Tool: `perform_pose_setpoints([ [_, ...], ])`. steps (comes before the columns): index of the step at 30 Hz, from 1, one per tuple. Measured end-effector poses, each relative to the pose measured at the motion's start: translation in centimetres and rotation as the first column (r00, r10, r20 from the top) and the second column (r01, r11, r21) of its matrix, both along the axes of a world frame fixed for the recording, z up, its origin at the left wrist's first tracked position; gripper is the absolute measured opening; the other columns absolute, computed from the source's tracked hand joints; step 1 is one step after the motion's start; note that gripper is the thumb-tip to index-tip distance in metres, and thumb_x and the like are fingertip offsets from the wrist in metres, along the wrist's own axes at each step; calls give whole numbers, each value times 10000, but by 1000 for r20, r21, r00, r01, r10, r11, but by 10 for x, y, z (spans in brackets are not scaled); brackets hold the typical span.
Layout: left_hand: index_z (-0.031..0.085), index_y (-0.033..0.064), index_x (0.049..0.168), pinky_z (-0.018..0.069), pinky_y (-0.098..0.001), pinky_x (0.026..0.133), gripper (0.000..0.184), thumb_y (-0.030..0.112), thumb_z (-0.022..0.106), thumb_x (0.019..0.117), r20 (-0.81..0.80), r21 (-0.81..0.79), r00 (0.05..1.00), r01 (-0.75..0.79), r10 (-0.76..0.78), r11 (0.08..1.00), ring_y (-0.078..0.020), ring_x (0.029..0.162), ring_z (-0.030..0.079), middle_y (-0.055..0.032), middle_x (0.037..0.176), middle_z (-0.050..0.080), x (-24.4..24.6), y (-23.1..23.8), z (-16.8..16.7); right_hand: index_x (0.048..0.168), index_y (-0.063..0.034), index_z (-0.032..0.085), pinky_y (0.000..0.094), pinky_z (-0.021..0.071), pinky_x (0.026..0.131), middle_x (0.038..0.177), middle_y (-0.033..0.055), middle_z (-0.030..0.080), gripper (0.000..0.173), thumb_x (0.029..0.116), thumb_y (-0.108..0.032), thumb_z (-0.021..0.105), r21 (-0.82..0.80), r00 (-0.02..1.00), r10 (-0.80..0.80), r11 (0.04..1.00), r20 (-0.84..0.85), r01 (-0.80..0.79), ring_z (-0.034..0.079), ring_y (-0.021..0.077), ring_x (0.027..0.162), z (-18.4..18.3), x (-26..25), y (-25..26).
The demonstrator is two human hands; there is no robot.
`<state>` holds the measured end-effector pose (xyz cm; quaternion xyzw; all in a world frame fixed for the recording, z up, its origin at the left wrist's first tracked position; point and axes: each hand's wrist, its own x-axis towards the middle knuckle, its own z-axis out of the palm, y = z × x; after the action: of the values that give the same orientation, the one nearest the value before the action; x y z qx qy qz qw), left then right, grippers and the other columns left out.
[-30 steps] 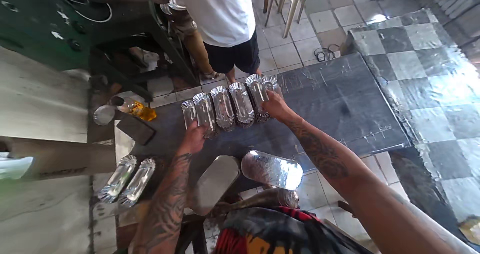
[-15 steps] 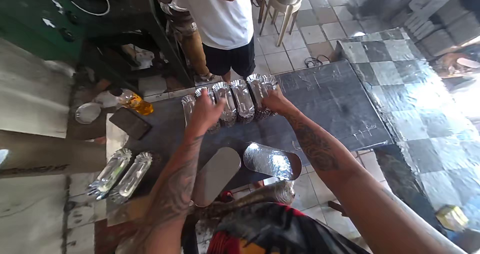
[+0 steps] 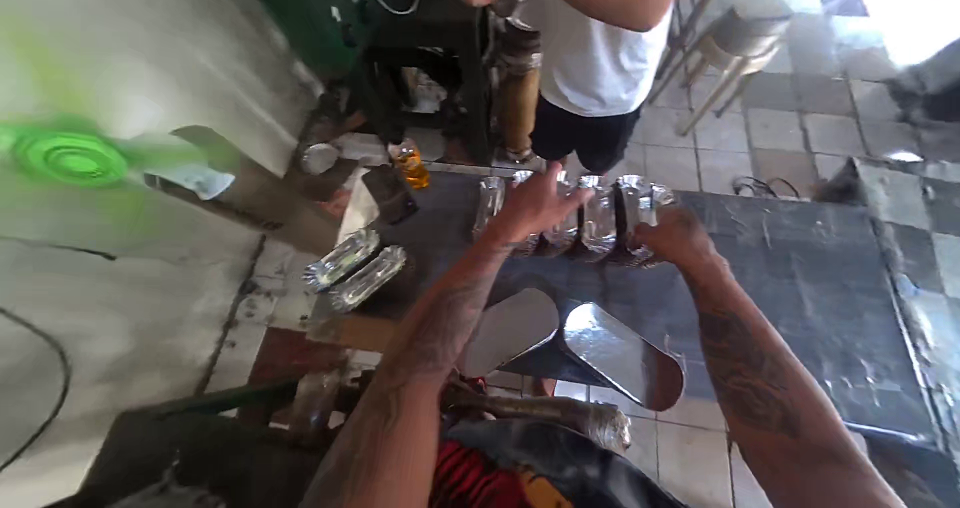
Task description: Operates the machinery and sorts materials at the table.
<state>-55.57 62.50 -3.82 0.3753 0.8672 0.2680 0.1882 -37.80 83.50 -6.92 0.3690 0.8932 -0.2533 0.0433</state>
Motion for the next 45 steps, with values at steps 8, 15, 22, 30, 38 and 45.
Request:
perform_pose_setpoints([
  [8,401,-30,1516,390,-635,1118,725,129,766,910,249,-151,861,-417,443,896,-453,1354,492,-305,1477,482,-140,-359,-56,1472,-88,460,397,600,724,1155,136,670,458,1075,-309,518,-219,731,13,950,-682,-222,685,194,873,76,-34,-204],
  [15,652,-74,1126,523,-541,871,411,324,616,1030,412,-242,725,-497,552,833,-319,918,640,-229,1018,669,-85,-394,-108,1590,33,150,540,393,1146,1570,312,308,970,896,-284,749,-745,884,-464,567,64,351,355,428,1449,-64,-172,-440],
  [22,570,38,1297,582,-362,798,291,211,537,1065,678,131,524,-775,514,618,-139,860,660,-76,1006,672,-16,-363,-106,1282,-24,616,634,561,805,1135,272,669,439,867,-124,718,-660,905,-150,732,-399,-169,666,431,1018,-86,-170,-417],
  [30,576,99,1090,570,-304,678,117,154,474,1071,813,455,582,-608,-24,651,-83,701,615,28,810,629,-29,-176,-44,1352,-38,568,417,590,749,1086,141,677,382,972,-74,576,-604,777,-259,775,-573,-187,671,211,884,72,-119,-171],
  [38,509,34,1296,552,-337,721,294,191,547,1050,787,76,540,-564,298,822,-132,799,615,-62,962,624,-44,-104,-90,1340,-60,580,414,567,721,1087,119,670,407,937,-11,541,-729,695,-529,684,-486,10,654,200,883,17,-101,-63],
  [45,579,-41,1233,538,-408,859,303,182,594,1028,613,12,678,-521,406,853,-201,921,625,-149,1044,647,-33,-86,-79,1360,-61,605,594,547,900,1213,225,666,435,925,-84,593,-503,850,-364,853,-381,140,658,359,1102,-21,-116,-82],
])
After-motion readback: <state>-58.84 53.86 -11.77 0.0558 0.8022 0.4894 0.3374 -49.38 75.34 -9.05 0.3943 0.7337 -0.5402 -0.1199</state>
